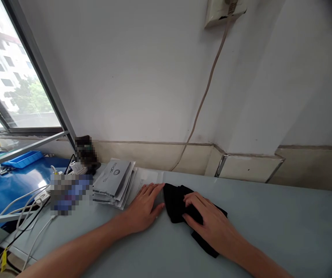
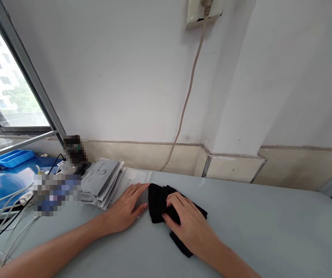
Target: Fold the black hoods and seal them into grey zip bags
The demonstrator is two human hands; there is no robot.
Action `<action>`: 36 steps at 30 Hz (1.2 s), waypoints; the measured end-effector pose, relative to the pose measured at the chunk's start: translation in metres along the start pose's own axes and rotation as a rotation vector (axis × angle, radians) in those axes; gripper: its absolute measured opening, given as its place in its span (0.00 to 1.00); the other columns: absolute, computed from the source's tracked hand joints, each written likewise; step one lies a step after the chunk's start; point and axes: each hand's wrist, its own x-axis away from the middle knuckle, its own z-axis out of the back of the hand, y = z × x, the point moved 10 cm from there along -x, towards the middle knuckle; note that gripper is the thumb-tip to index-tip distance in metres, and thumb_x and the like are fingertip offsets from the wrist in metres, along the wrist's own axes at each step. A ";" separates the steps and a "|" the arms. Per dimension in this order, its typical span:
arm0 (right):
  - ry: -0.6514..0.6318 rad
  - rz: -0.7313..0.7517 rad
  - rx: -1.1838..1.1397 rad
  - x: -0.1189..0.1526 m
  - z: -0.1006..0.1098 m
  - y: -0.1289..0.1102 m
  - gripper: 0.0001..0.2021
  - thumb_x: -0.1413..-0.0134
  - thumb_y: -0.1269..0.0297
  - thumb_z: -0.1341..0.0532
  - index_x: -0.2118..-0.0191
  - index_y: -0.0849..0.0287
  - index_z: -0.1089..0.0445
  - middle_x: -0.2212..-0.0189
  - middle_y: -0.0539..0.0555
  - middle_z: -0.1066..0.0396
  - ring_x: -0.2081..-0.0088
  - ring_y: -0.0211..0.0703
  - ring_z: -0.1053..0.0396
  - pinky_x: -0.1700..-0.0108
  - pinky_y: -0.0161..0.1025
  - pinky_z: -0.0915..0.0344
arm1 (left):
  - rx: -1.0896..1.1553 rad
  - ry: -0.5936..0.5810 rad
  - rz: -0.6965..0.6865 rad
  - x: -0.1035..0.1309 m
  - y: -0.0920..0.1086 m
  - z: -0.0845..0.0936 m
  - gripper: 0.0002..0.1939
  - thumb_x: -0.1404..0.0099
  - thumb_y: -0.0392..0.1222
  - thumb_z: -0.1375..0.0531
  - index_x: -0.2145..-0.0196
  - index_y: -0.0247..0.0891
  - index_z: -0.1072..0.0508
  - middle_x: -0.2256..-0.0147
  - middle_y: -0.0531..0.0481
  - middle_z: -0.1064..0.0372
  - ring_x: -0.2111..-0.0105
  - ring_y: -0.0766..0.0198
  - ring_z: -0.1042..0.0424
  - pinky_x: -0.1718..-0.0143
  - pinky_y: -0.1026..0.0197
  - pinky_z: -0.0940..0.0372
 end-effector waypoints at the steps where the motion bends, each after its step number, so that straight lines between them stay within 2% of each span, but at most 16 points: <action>1: 0.003 -0.005 0.000 0.000 0.000 0.001 0.02 0.32 0.62 0.43 0.60 0.50 0.37 0.52 0.55 0.26 0.52 0.52 0.25 0.52 0.50 0.27 | 0.006 0.000 -0.004 0.000 0.001 0.001 0.31 0.21 0.47 0.48 0.25 0.48 0.54 0.29 0.43 0.44 0.29 0.51 0.46 0.27 0.38 0.51; 7: 0.004 -0.017 0.010 -0.001 -0.002 0.003 0.04 0.31 0.61 0.44 0.60 0.50 0.37 0.54 0.55 0.26 0.55 0.53 0.25 0.55 0.51 0.27 | -0.021 -0.018 -0.016 0.001 0.002 -0.001 0.29 0.20 0.47 0.50 0.25 0.51 0.51 0.30 0.44 0.44 0.29 0.51 0.46 0.27 0.38 0.53; 12: 0.010 -0.012 0.011 0.000 -0.003 0.006 0.04 0.31 0.60 0.44 0.58 0.50 0.34 0.54 0.55 0.25 0.54 0.53 0.25 0.54 0.50 0.26 | -0.032 -0.016 -0.018 0.001 0.000 -0.002 0.30 0.21 0.46 0.49 0.25 0.50 0.51 0.30 0.44 0.44 0.29 0.49 0.46 0.27 0.37 0.52; 17: -0.011 0.006 0.018 -0.001 -0.006 0.004 0.06 0.29 0.60 0.46 0.55 0.50 0.32 0.54 0.55 0.25 0.53 0.53 0.25 0.52 0.51 0.26 | -0.047 -0.019 -0.013 0.001 -0.002 -0.005 0.28 0.20 0.47 0.50 0.27 0.47 0.47 0.30 0.42 0.44 0.28 0.49 0.47 0.27 0.37 0.52; 26: -0.016 0.008 0.013 0.000 -0.006 0.004 0.07 0.28 0.58 0.47 0.53 0.49 0.32 0.54 0.53 0.25 0.53 0.52 0.25 0.51 0.52 0.27 | -0.056 -0.009 -0.025 0.002 -0.004 -0.005 0.25 0.20 0.49 0.50 0.29 0.50 0.43 0.30 0.44 0.44 0.28 0.49 0.47 0.27 0.37 0.51; 36: -0.017 0.040 0.038 0.000 -0.008 0.003 0.09 0.27 0.58 0.46 0.50 0.50 0.30 0.50 0.55 0.25 0.49 0.53 0.26 0.48 0.51 0.27 | -0.061 -0.031 0.001 0.002 -0.005 -0.007 0.24 0.20 0.49 0.50 0.29 0.47 0.41 0.29 0.42 0.46 0.27 0.49 0.48 0.27 0.37 0.52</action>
